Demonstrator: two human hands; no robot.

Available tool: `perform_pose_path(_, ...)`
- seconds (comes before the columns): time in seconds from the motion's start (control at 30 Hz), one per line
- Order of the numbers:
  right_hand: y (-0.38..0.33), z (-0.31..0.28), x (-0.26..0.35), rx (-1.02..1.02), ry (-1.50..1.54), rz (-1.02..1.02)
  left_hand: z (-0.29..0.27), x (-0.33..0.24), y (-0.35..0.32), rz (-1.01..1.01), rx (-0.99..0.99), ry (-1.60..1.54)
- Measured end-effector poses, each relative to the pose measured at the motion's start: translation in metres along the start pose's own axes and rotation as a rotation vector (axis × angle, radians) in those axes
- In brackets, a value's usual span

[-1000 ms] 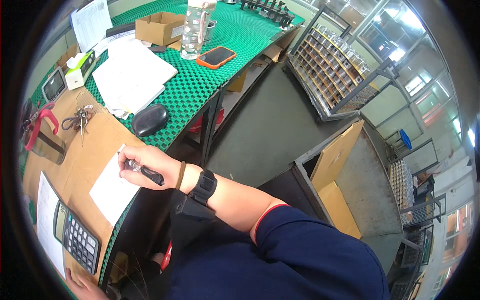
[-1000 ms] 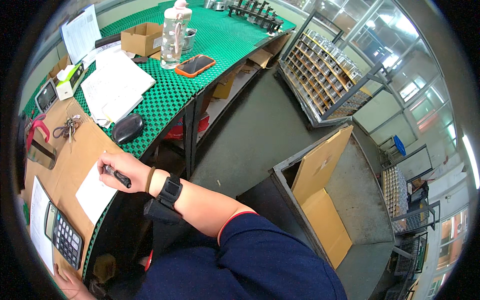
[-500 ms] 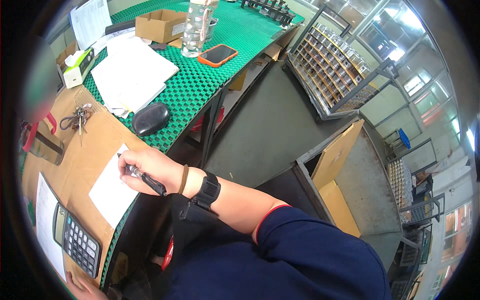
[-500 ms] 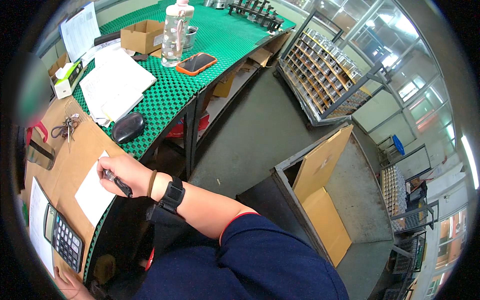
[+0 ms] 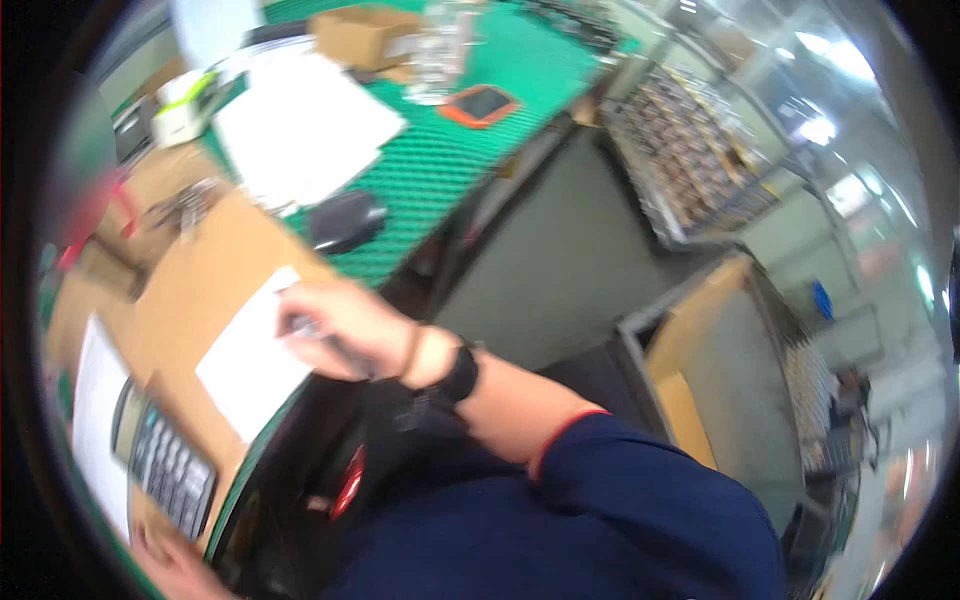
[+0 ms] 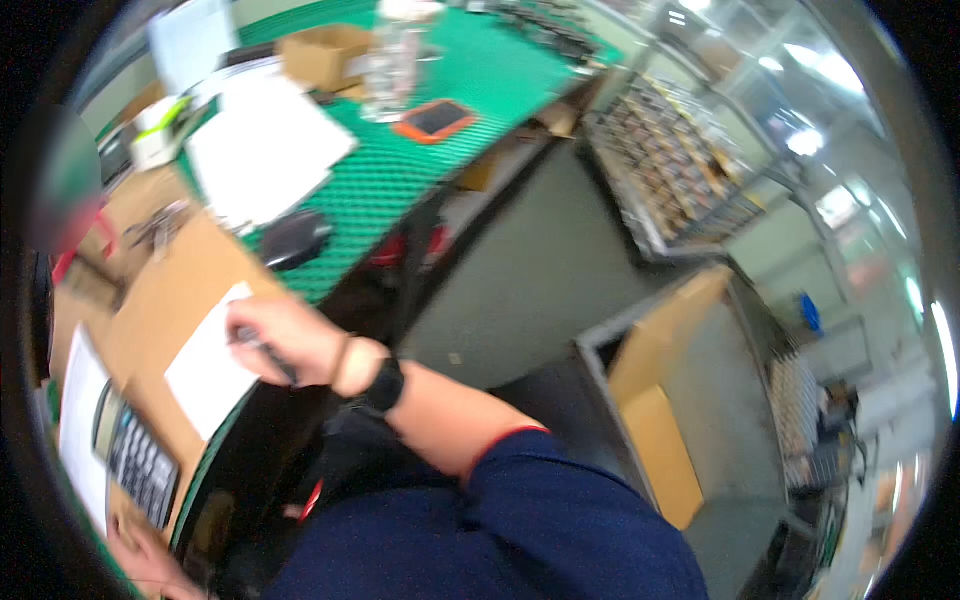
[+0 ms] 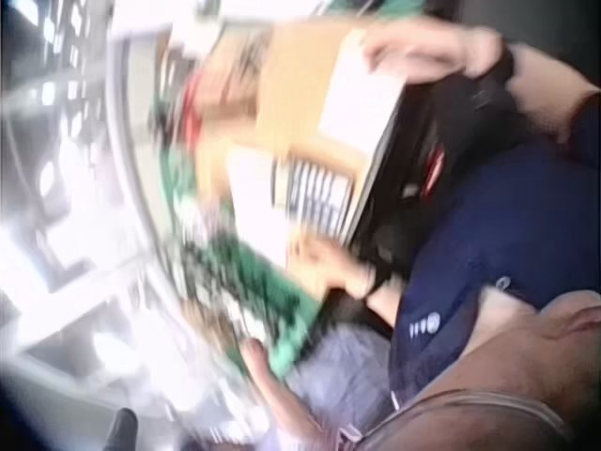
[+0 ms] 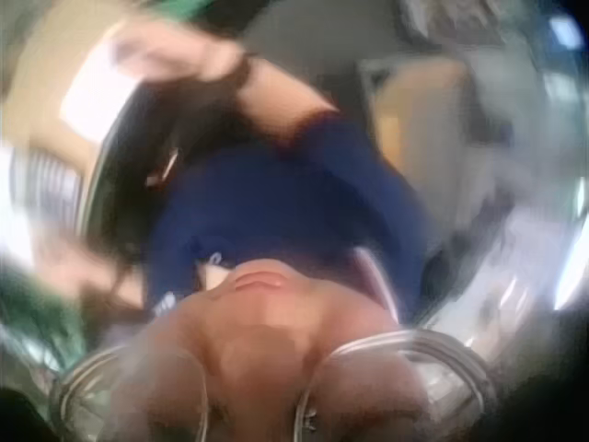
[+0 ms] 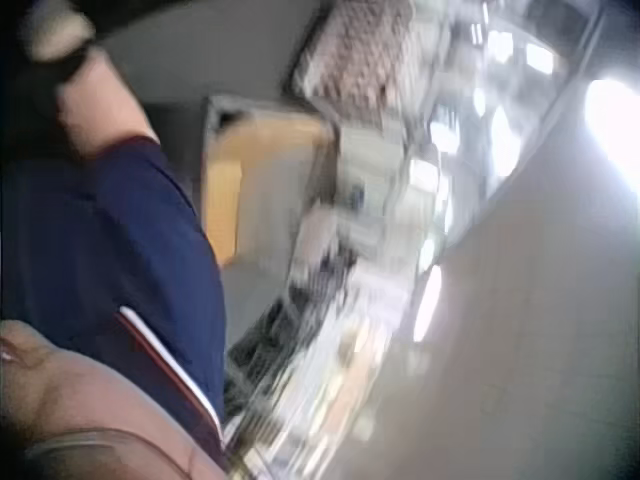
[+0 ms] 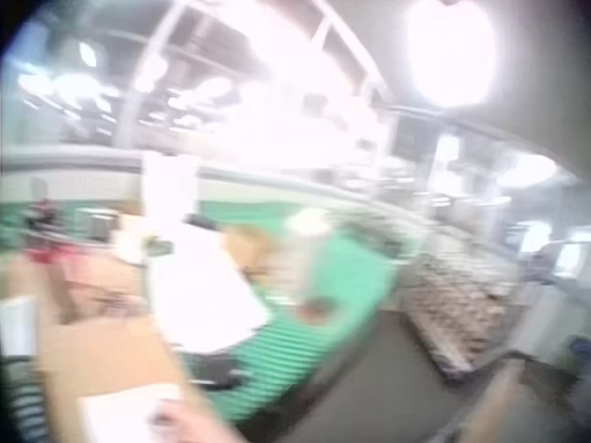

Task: The person counts metal pistons, uses a calculator to determine totals, and records the information on a production log sheet.

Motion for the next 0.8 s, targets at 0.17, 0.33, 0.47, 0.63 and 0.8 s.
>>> perform_pose_path(0.17,-0.019,-0.011,0.011,-0.055,-0.139,0.094,0.017,-0.045,-0.017,-0.104,-0.026,-0.17)
perform_pose_path(0.33,-0.018,-0.018,0.022,0.008,0.026,0.27,0.001,-0.058,-0.012,0.057,-0.074,-0.111)
perform_pose_path(0.47,-0.013,-0.012,0.014,0.043,0.067,0.281,-0.012,-0.051,-0.013,0.031,-0.052,0.007)
perform_pose_path(0.63,-0.012,-0.013,0.011,0.031,0.062,0.299,-0.007,-0.044,-0.008,-0.005,-0.029,0.002)
perform_pose_path(0.8,-0.016,-0.015,0.007,0.009,0.066,0.275,-0.002,-0.045,-0.009,-0.04,-0.008,-0.037)
Point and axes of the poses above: each hand's wrist, its own y-axis towards the middle knuckle, its own z-axis out of the palm, x = y × z, the point moved 2 cm from there along y, towards the middle knuckle, and after that the axes turned 2 degrees about y, right-handed, at the moved point
